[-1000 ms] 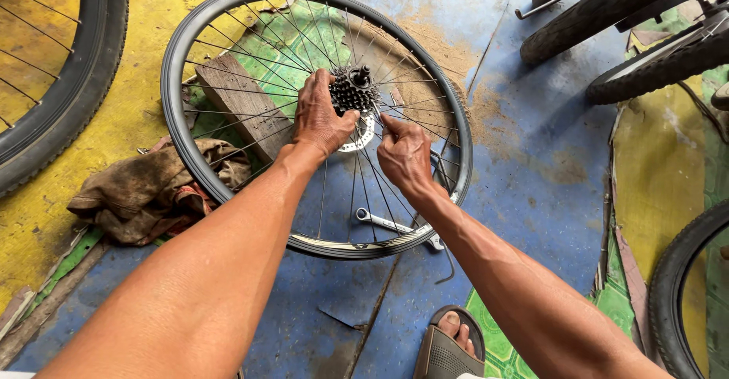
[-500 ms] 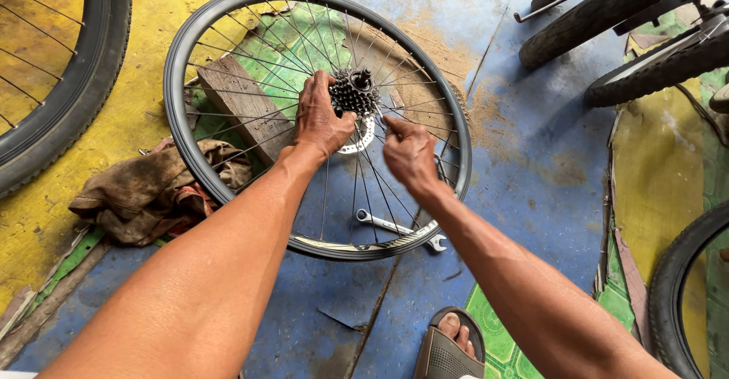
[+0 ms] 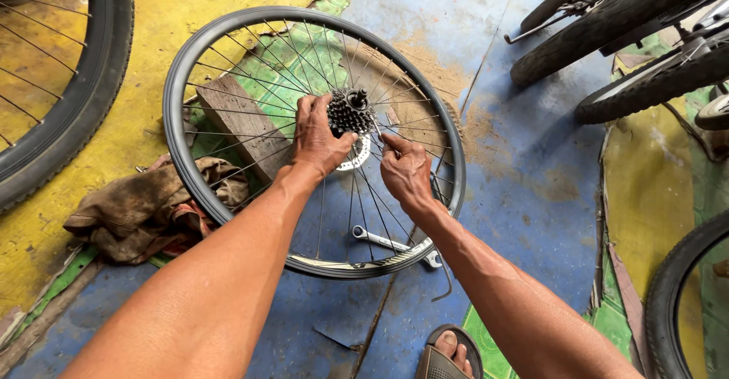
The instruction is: The person works on a bicycle wheel, adjusting the hub and spokes by hand and using a hammer to tap the hub area. They retrieve a hammer from a tool basket and later handle a bicycle brake caliper, positioning it near the wheel.
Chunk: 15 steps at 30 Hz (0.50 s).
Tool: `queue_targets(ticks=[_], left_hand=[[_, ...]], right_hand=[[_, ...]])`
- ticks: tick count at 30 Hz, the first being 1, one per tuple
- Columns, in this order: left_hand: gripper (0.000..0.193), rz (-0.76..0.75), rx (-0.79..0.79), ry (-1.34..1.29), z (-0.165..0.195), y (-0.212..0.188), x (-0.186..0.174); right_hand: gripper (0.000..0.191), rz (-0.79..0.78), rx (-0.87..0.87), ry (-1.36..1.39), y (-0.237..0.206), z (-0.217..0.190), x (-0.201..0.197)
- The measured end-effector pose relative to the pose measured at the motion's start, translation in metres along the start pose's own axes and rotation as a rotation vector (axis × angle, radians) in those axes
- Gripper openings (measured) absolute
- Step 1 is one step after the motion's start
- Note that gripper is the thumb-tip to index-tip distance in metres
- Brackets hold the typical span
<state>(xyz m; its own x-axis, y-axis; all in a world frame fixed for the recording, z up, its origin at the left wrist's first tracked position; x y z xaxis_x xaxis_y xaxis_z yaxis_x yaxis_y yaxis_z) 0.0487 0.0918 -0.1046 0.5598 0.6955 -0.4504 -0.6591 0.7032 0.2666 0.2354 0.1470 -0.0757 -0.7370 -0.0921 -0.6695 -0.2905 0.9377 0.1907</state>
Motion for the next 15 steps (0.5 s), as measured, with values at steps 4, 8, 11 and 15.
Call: queue_targets(ticks=[4,8,11,15], left_hand=[[0.091,0.099,0.195,0.051,0.014,0.002,-0.007],[0.085,-0.032,0.009,0.003,0.005,0.003,0.0],[0.076,-0.072,-0.05,0.021,0.003,0.0,-0.003],[0.078,0.008,0.039,-0.018,0.008,0.002,-0.009]], right_hand=[[0.038,-0.066,0.059,-0.01,-0.006,-0.001,0.011],[0.041,-0.187,0.096,0.047,-0.018,-0.011,0.02],[0.044,-0.185,0.139,0.046,-0.018,-0.011,0.015],[0.039,-0.106,0.152,0.009,-0.008,-0.002,0.001]])
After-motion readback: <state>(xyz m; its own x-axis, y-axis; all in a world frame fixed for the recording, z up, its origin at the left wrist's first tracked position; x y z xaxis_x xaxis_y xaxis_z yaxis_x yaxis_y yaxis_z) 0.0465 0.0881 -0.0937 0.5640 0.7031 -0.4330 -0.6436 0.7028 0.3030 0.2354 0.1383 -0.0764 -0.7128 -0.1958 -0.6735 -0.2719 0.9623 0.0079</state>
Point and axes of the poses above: each hand's wrist, its own y-axis towards the middle knuckle, its own x-axis out of the palm, z = x × y, the point moved 8 cm from there along y, towards the middle knuckle, and after that the axes turned 7 degrees about z, right-handed, at the moved point
